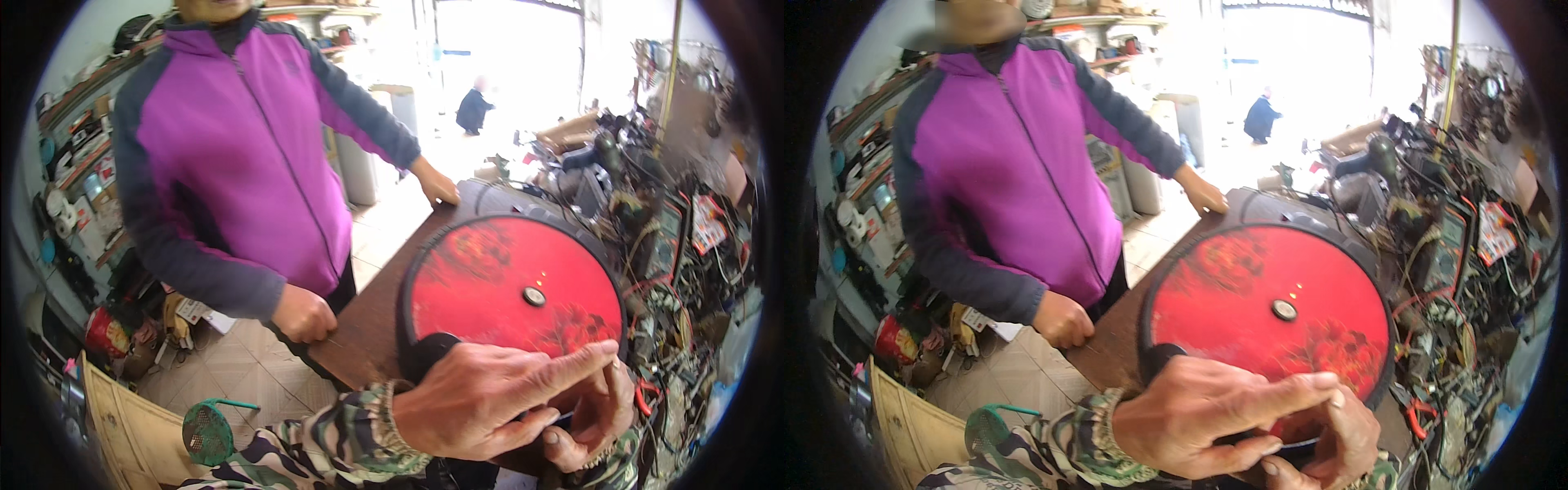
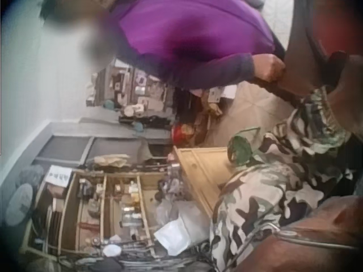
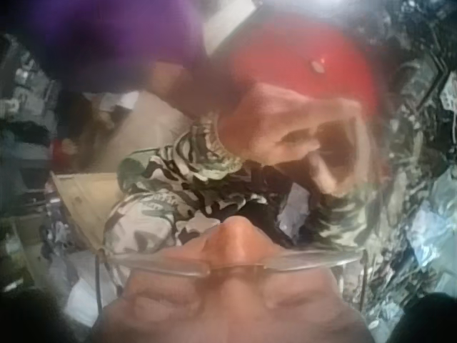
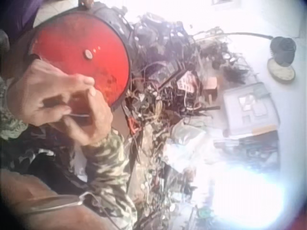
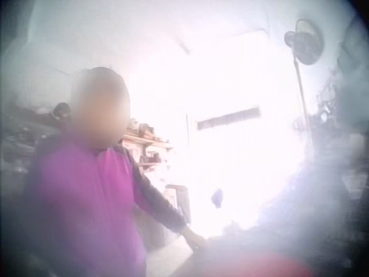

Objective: The person repairs a round red electric grill by connecting internal wires and testing the unit with a multimeter. They then close the grill, hand it to a bystander, and open it to show the cooking plates.

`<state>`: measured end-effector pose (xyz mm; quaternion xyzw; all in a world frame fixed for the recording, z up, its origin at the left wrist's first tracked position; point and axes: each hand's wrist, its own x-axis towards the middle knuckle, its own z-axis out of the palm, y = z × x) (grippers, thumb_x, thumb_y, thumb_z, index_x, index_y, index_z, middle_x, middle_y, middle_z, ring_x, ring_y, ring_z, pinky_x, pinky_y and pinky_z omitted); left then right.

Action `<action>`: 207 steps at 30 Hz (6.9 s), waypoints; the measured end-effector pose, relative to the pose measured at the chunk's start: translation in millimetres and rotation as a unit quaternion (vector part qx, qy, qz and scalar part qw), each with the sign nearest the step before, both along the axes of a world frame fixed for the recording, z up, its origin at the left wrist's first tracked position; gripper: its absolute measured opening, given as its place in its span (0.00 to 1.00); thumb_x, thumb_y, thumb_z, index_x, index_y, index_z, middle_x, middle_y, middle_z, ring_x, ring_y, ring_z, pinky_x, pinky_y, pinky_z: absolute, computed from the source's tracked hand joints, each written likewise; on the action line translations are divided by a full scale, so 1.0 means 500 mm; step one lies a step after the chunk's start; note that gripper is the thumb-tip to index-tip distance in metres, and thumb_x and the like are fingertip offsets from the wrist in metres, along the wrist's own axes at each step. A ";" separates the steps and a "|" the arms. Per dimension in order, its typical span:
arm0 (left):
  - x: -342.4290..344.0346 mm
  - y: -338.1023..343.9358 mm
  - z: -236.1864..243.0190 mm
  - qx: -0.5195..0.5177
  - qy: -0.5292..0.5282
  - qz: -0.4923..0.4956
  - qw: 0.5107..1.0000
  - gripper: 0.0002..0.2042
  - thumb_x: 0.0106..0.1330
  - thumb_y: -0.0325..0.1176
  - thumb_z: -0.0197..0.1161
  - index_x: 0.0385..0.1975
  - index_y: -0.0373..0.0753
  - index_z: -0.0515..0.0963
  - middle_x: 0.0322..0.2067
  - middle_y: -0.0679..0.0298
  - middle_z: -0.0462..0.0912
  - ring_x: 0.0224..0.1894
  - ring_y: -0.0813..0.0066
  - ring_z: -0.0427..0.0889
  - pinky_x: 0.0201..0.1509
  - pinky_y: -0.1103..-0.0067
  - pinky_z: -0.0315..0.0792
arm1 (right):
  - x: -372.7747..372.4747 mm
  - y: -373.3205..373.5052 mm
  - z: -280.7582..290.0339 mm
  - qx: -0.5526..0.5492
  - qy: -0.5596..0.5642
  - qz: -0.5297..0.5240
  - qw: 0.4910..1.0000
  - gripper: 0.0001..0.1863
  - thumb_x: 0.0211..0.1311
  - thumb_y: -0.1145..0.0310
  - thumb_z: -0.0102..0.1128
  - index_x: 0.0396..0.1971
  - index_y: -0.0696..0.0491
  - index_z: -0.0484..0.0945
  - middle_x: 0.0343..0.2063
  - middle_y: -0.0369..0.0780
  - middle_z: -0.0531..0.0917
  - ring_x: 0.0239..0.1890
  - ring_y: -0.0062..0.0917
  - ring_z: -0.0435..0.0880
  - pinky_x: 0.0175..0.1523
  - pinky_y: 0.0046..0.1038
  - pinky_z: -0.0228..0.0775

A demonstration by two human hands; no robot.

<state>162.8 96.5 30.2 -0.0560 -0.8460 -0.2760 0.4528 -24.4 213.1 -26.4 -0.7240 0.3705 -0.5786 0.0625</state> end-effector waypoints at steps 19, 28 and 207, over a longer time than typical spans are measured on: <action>0.008 0.011 -0.001 0.001 0.004 0.013 1.000 0.44 0.61 0.25 0.66 0.80 0.43 0.53 0.36 0.60 0.84 0.32 0.58 0.85 0.35 0.68 0.79 | 0.006 -0.004 -0.025 0.009 -0.088 -0.034 0.996 0.60 0.53 0.57 0.76 0.76 0.66 0.45 0.47 0.52 0.83 0.40 0.32 0.87 0.43 0.27 0.80; 0.005 0.007 -0.009 0.000 0.030 0.012 0.999 0.44 0.61 0.24 0.66 0.79 0.42 0.53 0.37 0.58 0.85 0.32 0.58 0.86 0.35 0.68 0.80 | 0.019 -0.005 0.010 0.065 -0.102 -0.005 0.993 0.56 0.58 0.58 0.73 0.77 0.62 0.47 0.54 0.53 0.80 0.40 0.32 0.88 0.42 0.25 0.81; 0.175 -0.096 -0.270 0.307 0.049 0.287 0.906 0.27 0.84 0.44 0.42 0.70 0.25 0.66 0.61 0.52 0.78 0.62 0.66 0.76 0.69 0.73 0.65 | -0.295 -0.144 -0.173 0.137 -0.276 -0.307 0.900 0.17 0.77 0.63 0.57 0.33 0.61 0.82 0.23 0.28 0.77 0.28 0.11 0.69 0.32 0.21 0.63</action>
